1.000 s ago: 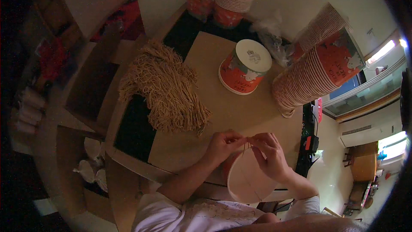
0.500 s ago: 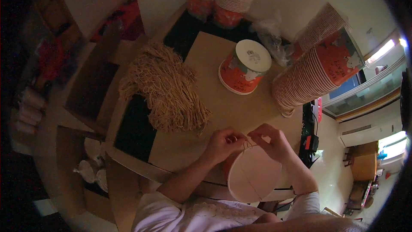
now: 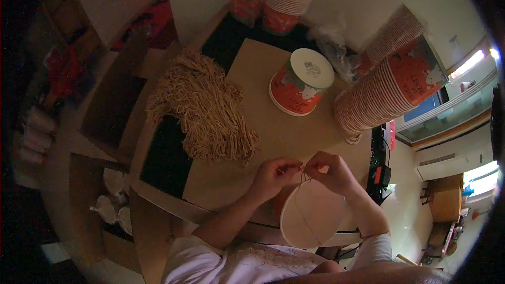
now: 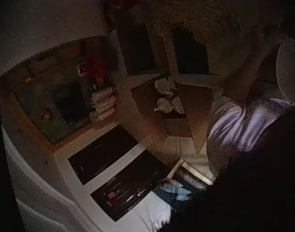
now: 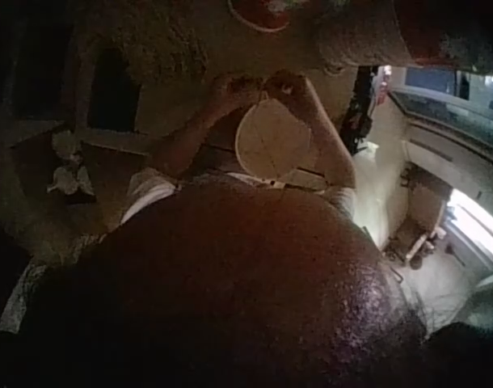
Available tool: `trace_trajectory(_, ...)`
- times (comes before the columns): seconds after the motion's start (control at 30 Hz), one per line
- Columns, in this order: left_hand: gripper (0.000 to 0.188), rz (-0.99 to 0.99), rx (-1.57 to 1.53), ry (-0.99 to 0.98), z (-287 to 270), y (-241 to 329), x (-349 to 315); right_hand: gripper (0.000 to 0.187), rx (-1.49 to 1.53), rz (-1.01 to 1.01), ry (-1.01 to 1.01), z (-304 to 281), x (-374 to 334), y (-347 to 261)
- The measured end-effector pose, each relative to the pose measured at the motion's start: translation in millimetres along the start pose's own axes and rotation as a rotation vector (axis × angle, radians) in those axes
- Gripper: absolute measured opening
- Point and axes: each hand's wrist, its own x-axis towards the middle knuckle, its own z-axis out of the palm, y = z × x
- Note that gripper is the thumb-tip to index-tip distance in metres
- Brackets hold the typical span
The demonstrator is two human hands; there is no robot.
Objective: Threading string through pre-punched holes in paper cups for packaging or assembly.
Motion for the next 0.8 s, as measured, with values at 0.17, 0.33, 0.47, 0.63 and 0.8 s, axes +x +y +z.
trace_trajectory(0.17,0.017,-0.012,0.256,-0.017,1.4,16.3,0.0,0.008,0.001,0.013,0.014,0.6,0.5,2.2)
trace_trajectory(0.33,0.018,0.065,0.277,0.042,4.3,15.6,-1.5,0.008,0.009,0.009,0.010,0.9,0.8,3.4)
trace_trajectory(0.47,0.016,0.161,0.357,0.088,6.5,13.8,-2.2,0.009,-0.025,0.034,-0.009,0.4,1.1,-2.1)
trace_trajectory(0.63,0.012,0.116,0.270,0.098,4.3,2.1,-2.8,0.010,-0.052,0.021,-0.021,0.1,2.1,-2.3)
trace_trajectory(0.8,0.011,0.038,0.169,0.092,-6.6,-1.5,-4.6,0.011,-0.034,0.045,-0.057,-2.5,4.3,0.9)
